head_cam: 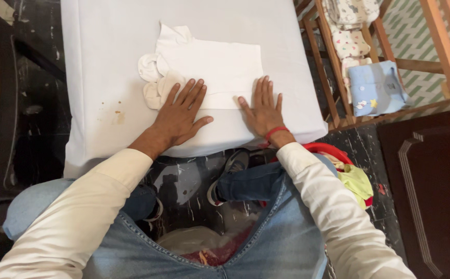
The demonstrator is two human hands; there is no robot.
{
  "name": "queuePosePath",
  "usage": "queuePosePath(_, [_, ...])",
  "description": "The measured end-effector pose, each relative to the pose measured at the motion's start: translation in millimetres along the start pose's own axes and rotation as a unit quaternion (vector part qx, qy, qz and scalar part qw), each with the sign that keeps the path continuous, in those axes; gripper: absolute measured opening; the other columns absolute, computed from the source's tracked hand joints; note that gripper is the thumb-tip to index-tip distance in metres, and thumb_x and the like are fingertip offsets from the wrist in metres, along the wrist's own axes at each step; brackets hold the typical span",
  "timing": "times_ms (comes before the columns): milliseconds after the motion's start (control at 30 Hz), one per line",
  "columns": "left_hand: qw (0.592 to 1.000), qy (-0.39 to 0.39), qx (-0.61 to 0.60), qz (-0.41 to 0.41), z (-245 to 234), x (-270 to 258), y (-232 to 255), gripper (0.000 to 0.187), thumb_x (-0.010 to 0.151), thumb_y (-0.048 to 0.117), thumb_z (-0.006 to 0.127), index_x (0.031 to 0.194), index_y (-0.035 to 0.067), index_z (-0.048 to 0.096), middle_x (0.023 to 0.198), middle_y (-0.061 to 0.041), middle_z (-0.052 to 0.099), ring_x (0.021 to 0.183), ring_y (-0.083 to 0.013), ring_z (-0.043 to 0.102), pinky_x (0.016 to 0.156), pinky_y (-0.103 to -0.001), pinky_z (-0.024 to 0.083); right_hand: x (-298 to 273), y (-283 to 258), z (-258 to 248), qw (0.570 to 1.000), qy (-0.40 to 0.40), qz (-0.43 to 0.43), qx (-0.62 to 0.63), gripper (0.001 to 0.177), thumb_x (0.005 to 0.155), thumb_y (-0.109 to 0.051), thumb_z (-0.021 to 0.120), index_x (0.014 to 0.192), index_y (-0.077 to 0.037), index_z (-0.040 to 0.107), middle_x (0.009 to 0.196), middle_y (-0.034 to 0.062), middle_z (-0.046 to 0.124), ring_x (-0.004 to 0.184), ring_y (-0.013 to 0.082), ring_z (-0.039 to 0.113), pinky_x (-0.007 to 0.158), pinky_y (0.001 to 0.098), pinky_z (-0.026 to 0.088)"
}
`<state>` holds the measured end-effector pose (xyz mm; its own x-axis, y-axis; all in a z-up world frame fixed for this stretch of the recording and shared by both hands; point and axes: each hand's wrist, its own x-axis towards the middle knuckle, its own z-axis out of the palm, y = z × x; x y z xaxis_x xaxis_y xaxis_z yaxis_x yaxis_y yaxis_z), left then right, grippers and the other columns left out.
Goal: The person folds several small garments one by one on a white surface and places each folded item into a wooden rack. The items include a light blue long-sleeved shirt, a light blue short-sleeved shirt, a patterned cloth, a white shirt, and a yellow shirt.
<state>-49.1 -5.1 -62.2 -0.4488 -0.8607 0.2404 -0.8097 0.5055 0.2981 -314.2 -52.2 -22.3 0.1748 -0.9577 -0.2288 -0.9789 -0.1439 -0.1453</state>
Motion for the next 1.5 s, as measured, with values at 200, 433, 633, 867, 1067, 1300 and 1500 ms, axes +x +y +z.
queuePosePath(200, [0.991, 0.106, -0.069, -0.035, -11.1, 47.8, -23.7, 0.068, 0.105, 0.032, 0.059, 0.156, -0.006, 0.035, 0.161, -0.026, 0.034, 0.151, -0.0424, 0.028, 0.122, -0.054, 0.025, 49.8, 20.8, -10.5, 0.985, 0.123, -0.079, 0.097, 0.075, 0.107, -0.046, 0.042, 0.162, 0.000, 0.019, 0.171, 0.0222, 0.013, 0.159, 0.0375, 0.010, 0.124, 0.0573, 0.013])
queuePosePath(433, [0.975, 0.215, 0.001, -0.054, -15.1, 97.6, -102.9, 0.053, 0.099, 0.002, 0.068, 0.149, -0.005, 0.053, 0.152, -0.023, 0.052, 0.138, -0.0392, 0.046, 0.111, -0.047, 0.043, 110.1, 25.9, -20.5, 0.948, 0.233, -0.187, 0.106, 0.051, 0.103, -0.011, 0.061, 0.151, 0.001, 0.048, 0.153, 0.0237, 0.050, 0.141, 0.0403, 0.045, 0.118, 0.0445, 0.039])
queuePosePath(633, [0.975, 0.210, -0.006, -0.069, 8.1, 112.5, -139.5, 0.053, 0.096, 0.002, 0.074, 0.145, -0.009, 0.056, 0.134, -0.022, 0.059, 0.115, -0.0408, 0.050, 0.095, -0.046, 0.048, 126.5, 20.3, -30.5, 0.956, 0.227, -0.153, 0.107, 0.039, 0.100, -0.004, 0.063, 0.139, -0.008, 0.064, 0.130, 0.0088, 0.065, 0.123, 0.0325, 0.054, 0.101, 0.0410, 0.050])
queuePosePath(867, [0.974, 0.188, 0.077, -0.098, 5.5, 126.1, -142.1, 0.048, 0.069, -0.012, 0.070, 0.116, -0.002, 0.075, 0.113, -0.020, 0.062, 0.114, -0.0400, 0.047, 0.090, -0.043, 0.049, 117.1, 17.7, -44.5, 0.953, 0.245, -0.134, 0.119, 0.020, 0.091, -0.004, 0.075, 0.109, -0.012, 0.078, 0.106, 0.0034, 0.062, 0.106, 0.0263, 0.054, 0.091, 0.0367, 0.053])
queuePosePath(1067, [0.979, 0.171, 0.017, -0.113, -32.2, 109.5, -117.2, 0.029, 0.072, -0.009, 0.077, 0.098, 0.003, 0.080, 0.108, -0.018, 0.061, 0.113, -0.0382, 0.047, 0.089, -0.044, 0.047, 105.1, 22.5, -64.7, 0.955, 0.237, -0.160, 0.083, 0.015, 0.082, -0.001, 0.079, 0.094, -0.011, 0.079, 0.104, 0.0041, 0.065, 0.101, 0.0271, 0.056, 0.086, 0.0381, 0.053])
queuePosePath(1300, [0.991, 0.116, -0.006, -0.073, -67.6, 74.7, -74.0, 0.035, 0.057, -0.015, 0.073, 0.078, 0.011, 0.080, 0.098, -0.007, 0.072, 0.108, -0.0331, 0.052, 0.090, -0.041, 0.045, 81.7, 26.9, -73.4, 0.973, 0.141, -0.170, 0.061, 0.015, 0.077, -0.001, 0.081, 0.089, -0.011, 0.079, 0.095, 0.0060, 0.072, 0.094, 0.0273, 0.061, 0.085, 0.0393, 0.054])
queuePosePath(1500, [0.988, 0.087, -0.063, -0.110, -84.1, 64.7, -66.0, 0.043, 0.056, -0.018, 0.065, 0.089, 0.008, 0.075, 0.094, -0.007, 0.071, 0.101, -0.0314, 0.055, 0.088, -0.041, 0.044, 77.8, 19.3, -78.0, 0.981, 0.095, -0.156, 0.063, 0.026, 0.074, 0.005, 0.071, 0.091, -0.011, 0.080, 0.100, 0.0067, 0.075, 0.098, 0.0276, 0.063, 0.087, 0.0396, 0.055])
